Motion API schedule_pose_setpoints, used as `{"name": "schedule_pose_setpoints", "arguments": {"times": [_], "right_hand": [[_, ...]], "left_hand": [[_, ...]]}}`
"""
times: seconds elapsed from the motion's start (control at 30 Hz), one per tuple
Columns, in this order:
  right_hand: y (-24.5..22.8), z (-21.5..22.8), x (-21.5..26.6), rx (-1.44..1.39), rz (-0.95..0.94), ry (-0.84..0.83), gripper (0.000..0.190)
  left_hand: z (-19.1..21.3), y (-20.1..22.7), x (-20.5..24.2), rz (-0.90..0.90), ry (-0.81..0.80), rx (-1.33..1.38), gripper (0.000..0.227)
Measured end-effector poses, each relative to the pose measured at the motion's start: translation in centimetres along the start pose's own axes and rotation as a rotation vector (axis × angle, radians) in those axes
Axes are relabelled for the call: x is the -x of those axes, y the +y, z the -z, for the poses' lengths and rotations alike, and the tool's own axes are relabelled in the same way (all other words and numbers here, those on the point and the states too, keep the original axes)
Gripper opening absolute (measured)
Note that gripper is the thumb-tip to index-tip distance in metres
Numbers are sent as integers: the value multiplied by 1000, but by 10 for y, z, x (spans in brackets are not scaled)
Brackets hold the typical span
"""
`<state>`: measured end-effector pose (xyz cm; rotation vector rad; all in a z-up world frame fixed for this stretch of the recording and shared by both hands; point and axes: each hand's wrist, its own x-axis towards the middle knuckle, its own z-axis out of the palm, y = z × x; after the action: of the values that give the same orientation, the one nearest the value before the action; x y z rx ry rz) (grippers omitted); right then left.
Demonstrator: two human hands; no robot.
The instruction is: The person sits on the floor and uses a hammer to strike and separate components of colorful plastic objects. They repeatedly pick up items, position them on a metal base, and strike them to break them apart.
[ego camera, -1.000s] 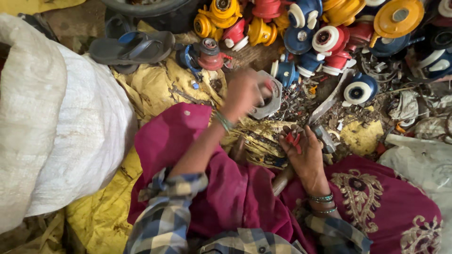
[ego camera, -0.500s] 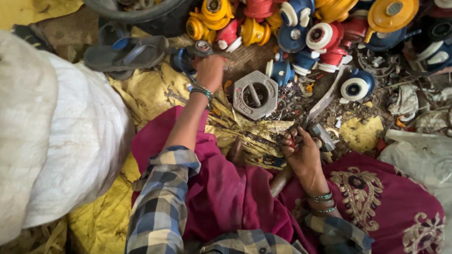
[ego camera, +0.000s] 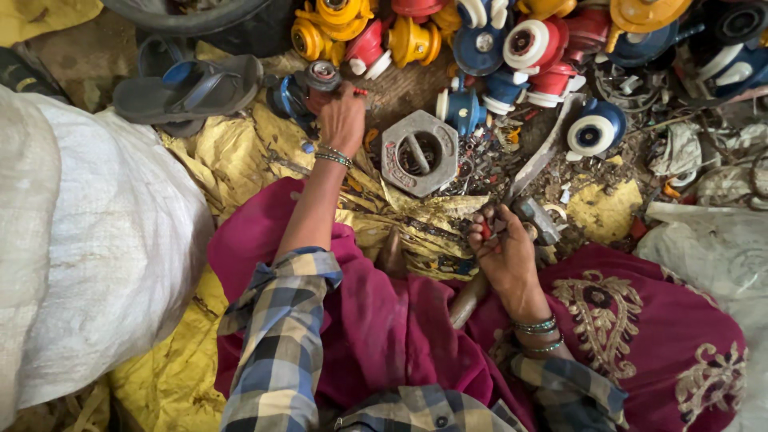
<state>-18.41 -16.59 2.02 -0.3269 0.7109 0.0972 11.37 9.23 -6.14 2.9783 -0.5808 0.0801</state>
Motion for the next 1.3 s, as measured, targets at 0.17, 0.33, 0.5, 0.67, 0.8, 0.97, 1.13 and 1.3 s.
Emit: {"name": "schedule_pose_setpoints", "arguments": {"times": [0.17, 0.33, 0.5, 0.67, 0.8, 0.97, 1.13, 1.3], "right_hand": [[1, 2, 0, 42, 74, 26, 33], [1, -1, -1, 44, 60, -1, 37], [-5, 5, -2, 11, 67, 43, 34], [-32, 13, -7, -241, 160, 15, 30], [-56, 20, -4, -292, 306, 139, 29], [-62, 20, -7, -359, 333, 275, 25], [-55, 25, -17, -370, 307, 291, 23], [-51, 29, -22, -366, 266, 327, 24]], "left_hand": [[55, 22, 14, 48, 219, 247, 15], [124, 99, 64, -20, 132, 626, 15], [164, 176, 124, -429, 47, 745, 28], [128, 200, 91, -255, -247, 589, 28], [67, 211, 61, -343, -156, 490, 20], [4, 257, 28, -302, -162, 397, 14], [-41, 296, -11, -229, -75, 363, 18], [-76, 315, -32, -177, -48, 291, 20]]}}
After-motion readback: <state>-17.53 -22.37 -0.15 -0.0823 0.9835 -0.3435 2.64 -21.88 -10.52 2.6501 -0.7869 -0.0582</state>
